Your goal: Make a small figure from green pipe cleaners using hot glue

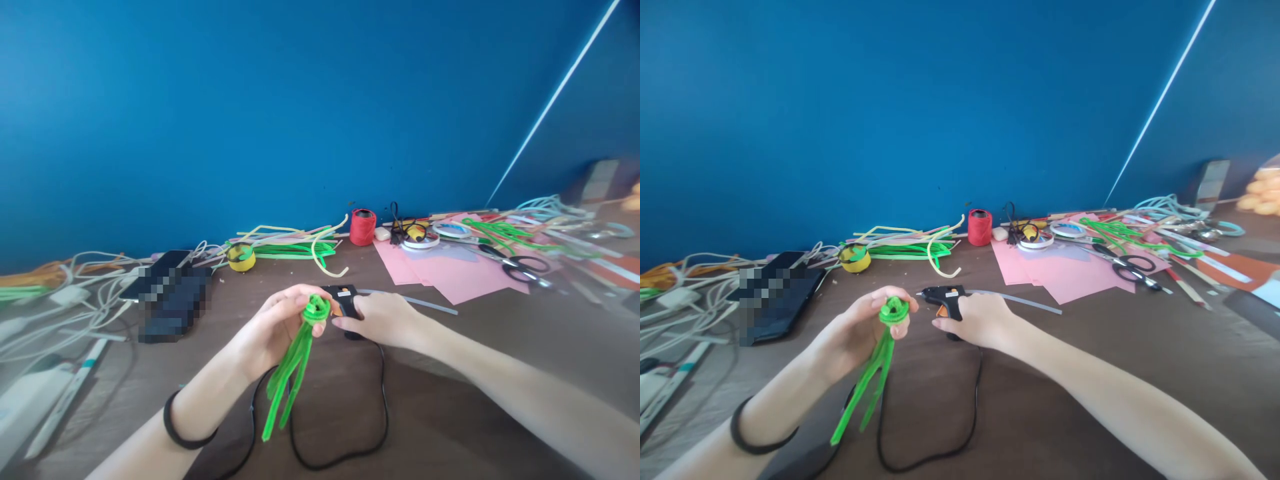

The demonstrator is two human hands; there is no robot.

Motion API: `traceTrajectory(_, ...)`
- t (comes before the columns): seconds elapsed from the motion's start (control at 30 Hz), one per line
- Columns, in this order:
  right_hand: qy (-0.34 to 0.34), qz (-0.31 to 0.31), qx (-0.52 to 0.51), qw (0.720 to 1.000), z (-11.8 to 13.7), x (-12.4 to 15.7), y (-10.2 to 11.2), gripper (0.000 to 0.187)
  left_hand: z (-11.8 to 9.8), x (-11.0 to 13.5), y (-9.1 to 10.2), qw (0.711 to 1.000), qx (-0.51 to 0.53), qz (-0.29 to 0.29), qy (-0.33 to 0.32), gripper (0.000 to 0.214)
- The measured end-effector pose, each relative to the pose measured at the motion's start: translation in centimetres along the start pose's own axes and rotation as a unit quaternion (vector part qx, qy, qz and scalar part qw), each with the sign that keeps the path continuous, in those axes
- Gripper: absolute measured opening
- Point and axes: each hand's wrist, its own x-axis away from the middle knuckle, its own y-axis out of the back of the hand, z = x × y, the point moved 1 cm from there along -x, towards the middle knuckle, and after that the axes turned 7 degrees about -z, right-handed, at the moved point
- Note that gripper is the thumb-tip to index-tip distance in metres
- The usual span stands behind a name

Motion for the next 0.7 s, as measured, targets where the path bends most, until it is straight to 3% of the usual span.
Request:
traceTrajectory(0.07, -0.025, -0.023, -0.001, 0.999, 0.2, -0.1, -0.9, 0.047, -0.4, 0.1, -0.1, 1.000, -0.007, -0.004, -0.001, 0.018)
traceTrajectory(0.17, -0.062, -0.028, -0.052, 0.996, -0.2, -0.4, -1.7, 0.035, -1.0, 0.3, 0.0, 1.000, -0.025, -0.010, -0.014, 0.017)
traceTrajectory(0.3, -0.078, 0.005, -0.265, 0.961, -1.2, -1.4, -2.0, 0.023, -2.3, 0.4, 0.4, 0.997, -0.053, -0.029, -0.055, 0.016)
traceTrajectory(0.47, -0.061, 0.059, -0.523, 0.848, -0.8, -2.2, -1.7, 0.028, -4.3, 0.8, 1.1, 0.988, -0.081, -0.054, -0.118, 0.014)
traceTrajectory(0.57, -0.063, 0.020, -0.648, 0.759, -0.3, -2.0, -1.0, 0.031, -5.0, 1.0, 1.3, 0.984, -0.099, -0.065, -0.136, 0.014)
traceTrajectory(0.7, 0.029, -0.036, -0.764, 0.644, 0.2, -1.0, 0.4, 0.018, -5.2, 1.1, 1.6, 0.982, -0.103, -0.058, -0.150, 0.014)
